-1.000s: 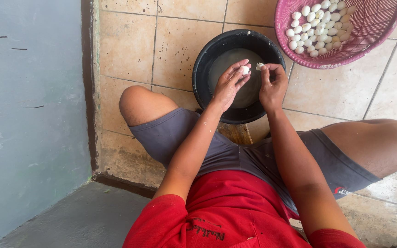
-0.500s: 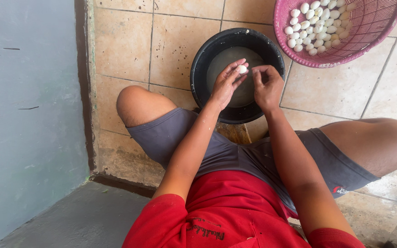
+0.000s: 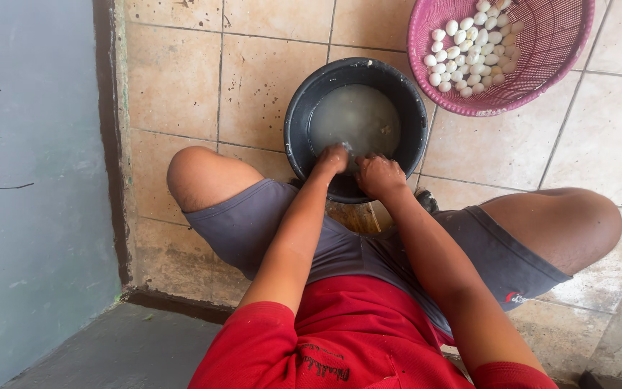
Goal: The person sits on the floor and peels small white eggs by hand. They dip each egg into a black basin of water, rub off the shell, and place the peeled egg into a pink basket. The process is repeated continuously throughout the clip.
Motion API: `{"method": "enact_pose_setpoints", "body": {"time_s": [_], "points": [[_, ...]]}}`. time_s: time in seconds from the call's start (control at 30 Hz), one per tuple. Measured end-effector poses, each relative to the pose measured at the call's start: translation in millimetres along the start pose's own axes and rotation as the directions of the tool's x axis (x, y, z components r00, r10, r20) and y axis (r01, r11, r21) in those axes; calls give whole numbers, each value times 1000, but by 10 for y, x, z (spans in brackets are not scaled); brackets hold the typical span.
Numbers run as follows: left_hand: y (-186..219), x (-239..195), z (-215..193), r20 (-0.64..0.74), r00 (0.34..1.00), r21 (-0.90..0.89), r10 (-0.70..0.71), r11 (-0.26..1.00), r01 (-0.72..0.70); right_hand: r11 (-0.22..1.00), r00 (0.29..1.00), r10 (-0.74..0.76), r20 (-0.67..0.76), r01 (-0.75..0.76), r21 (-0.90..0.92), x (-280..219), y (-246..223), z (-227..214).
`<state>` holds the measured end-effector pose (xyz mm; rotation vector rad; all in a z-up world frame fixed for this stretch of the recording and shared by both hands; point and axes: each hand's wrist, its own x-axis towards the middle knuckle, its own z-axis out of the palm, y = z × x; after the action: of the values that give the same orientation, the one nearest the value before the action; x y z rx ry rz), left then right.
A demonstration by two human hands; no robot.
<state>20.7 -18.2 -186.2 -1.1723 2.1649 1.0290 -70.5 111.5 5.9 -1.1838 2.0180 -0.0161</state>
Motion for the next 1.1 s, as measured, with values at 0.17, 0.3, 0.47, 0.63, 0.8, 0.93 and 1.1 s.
{"method": "enact_pose_setpoints", "body": {"time_s": [0.17, 0.3, 0.47, 0.63, 0.8, 0.93, 1.1], "points": [[894, -411, -408, -16, 999, -749, 37, 662, -36, 1000, 1000, 1, 3, -1, 13, 359, 239, 419], [1914, -704, -677, -143, 885, -949, 443, 192, -250, 997, 994, 72, 78, -69, -40, 615, 394, 821], [1965, -678, -841, -392, 731, -713, 559, 318, -626, 989, 974, 113, 195, -91, -119, 774, 517, 997], [756, -366, -610, -394, 863, -409, 317, 780, -474, 977, 979, 106, 173, -71, -200, 911, 466, 973], [-111, -106, -117, -128, 988, 159, 86, 985, -65, 993, 889, -111, 445, 83, 82, 1115, 554, 937], [-92, -10, 196, 219, 975, 396, -34, 916, -57, 982, 887, -183, 424, 182, 42, 1127, 521, 1007], [-74, 21, 305, 221, 974, 434, -38, 899, -63, 997, 969, -23, 245, 6, 70, 1024, 426, 916]]}}
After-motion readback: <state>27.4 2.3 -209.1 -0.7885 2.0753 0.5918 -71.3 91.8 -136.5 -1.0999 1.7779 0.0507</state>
